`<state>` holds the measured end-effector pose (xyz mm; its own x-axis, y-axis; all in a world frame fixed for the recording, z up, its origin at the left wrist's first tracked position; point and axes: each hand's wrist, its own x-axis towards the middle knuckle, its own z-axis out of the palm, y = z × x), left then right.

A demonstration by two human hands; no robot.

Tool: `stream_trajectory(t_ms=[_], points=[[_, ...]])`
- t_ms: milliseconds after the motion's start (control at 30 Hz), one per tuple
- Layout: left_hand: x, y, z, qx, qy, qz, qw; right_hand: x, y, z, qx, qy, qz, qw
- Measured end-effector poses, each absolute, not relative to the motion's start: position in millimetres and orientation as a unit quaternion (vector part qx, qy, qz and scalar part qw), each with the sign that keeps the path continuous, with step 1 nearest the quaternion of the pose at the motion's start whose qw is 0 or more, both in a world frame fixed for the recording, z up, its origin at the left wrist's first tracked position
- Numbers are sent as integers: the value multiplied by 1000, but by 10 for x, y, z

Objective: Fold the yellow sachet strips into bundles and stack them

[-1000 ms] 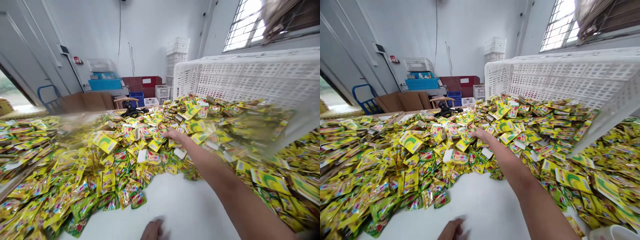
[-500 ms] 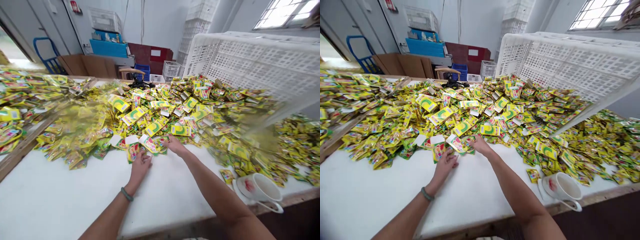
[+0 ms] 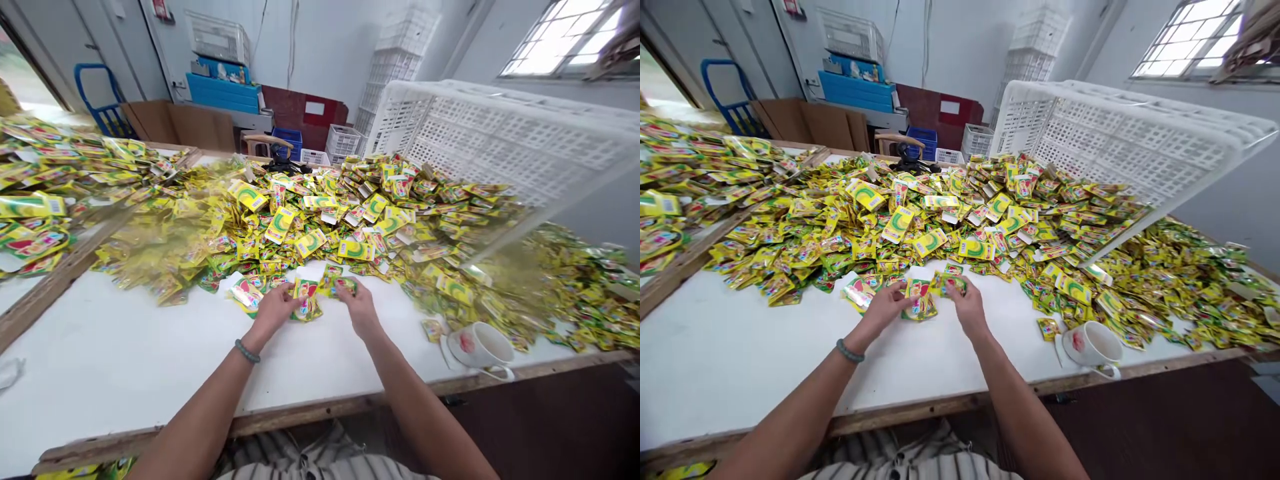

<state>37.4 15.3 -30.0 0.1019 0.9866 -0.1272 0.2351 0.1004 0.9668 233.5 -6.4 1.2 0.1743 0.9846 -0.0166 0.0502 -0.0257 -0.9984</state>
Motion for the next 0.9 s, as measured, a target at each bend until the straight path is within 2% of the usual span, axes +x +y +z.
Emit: stream_trajectory(t_ms=[33, 100, 267, 400, 500, 600, 700, 900], points=[[352, 121, -242, 578, 543, 360, 491, 2349, -46, 77, -561, -468, 423, 536], [316, 34, -143, 598, 516, 342, 509, 2361, -8, 181, -564, -510, 401, 511], [197, -258, -91, 544, 485, 376, 572, 2297, -22, 251, -558, -622, 436, 335], [60, -449, -144, 584, 498, 347, 539, 2202, -64, 266, -512, -708, 413, 259], [8, -530, -142, 566, 468, 345, 585, 2111, -64, 259, -498, -714, 413, 267], [21, -587, -100, 498, 420, 352, 673, 1978, -101, 187, -527, -666, 412, 330], [51, -654, -62, 438, 425, 372, 699, 1837, -208, 86, -537, -660, 375, 369], [40, -789, -104, 360, 459, 414, 698, 1784, -369, 42, -470, -753, 334, 318]])
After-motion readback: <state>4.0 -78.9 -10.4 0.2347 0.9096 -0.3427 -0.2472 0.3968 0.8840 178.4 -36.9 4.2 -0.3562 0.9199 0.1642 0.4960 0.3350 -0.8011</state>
